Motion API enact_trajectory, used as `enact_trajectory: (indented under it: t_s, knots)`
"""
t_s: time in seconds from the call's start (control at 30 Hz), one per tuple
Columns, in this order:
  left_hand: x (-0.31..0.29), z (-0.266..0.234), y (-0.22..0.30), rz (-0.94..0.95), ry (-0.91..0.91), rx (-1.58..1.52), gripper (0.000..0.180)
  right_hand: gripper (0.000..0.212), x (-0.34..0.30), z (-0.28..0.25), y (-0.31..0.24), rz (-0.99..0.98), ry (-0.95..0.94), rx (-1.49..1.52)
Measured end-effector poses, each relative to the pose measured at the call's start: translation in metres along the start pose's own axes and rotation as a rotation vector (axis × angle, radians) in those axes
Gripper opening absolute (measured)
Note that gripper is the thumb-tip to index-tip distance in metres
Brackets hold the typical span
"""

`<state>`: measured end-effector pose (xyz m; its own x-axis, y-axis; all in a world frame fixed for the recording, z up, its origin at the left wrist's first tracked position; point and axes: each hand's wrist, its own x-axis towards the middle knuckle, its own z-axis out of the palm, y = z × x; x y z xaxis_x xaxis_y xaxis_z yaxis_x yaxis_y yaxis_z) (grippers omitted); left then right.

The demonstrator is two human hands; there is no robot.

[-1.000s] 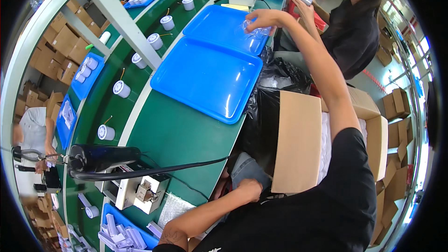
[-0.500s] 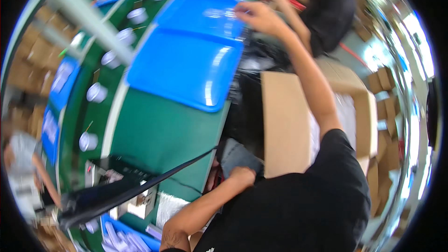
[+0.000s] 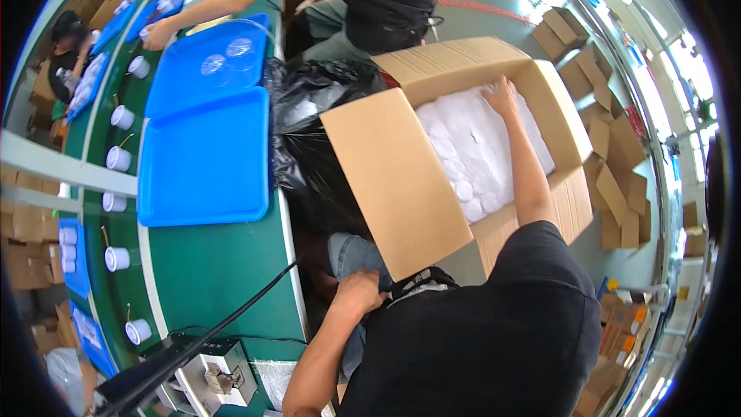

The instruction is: Assembling small handheld electric fans using an electric screwdriver and packing them into boxes.

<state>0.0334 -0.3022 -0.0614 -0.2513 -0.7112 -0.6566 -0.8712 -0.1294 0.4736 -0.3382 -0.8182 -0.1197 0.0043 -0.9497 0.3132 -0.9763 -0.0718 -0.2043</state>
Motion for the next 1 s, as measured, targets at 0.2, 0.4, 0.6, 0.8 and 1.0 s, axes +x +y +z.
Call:
enact_trajectory:
  t_s: [0.2, 0.4, 0.6, 0.8, 1.0]
  knots:
    - [0.006, 0.023, -0.011, -0.037, 0.064, 0.049, 0.053, 0.087, -0.015, 0.031, -0.003, -0.027, -0.193, -0.081]
    - [0.008, 0.020, -0.007, -0.114, 0.011, 0.034, 0.050, 0.068, -0.011, -0.025, -0.035, -0.039, -0.169, 0.016]
    - [0.026, 0.038, -0.013, -0.068, 0.021, 0.035, 0.050, 0.046, -0.023, -0.166, -0.206, -0.364, -0.408, 0.759]
    - [0.021, 0.034, -0.014, 0.006, 0.102, 0.000, 0.044, 0.051, -0.066, -0.183, -0.422, -0.770, -0.435, 1.086]
    - [0.025, 0.051, -0.020, -0.050, 0.073, -0.009, 0.041, 0.059, -0.096, -0.090, -0.569, -0.870, -0.210, 0.992]
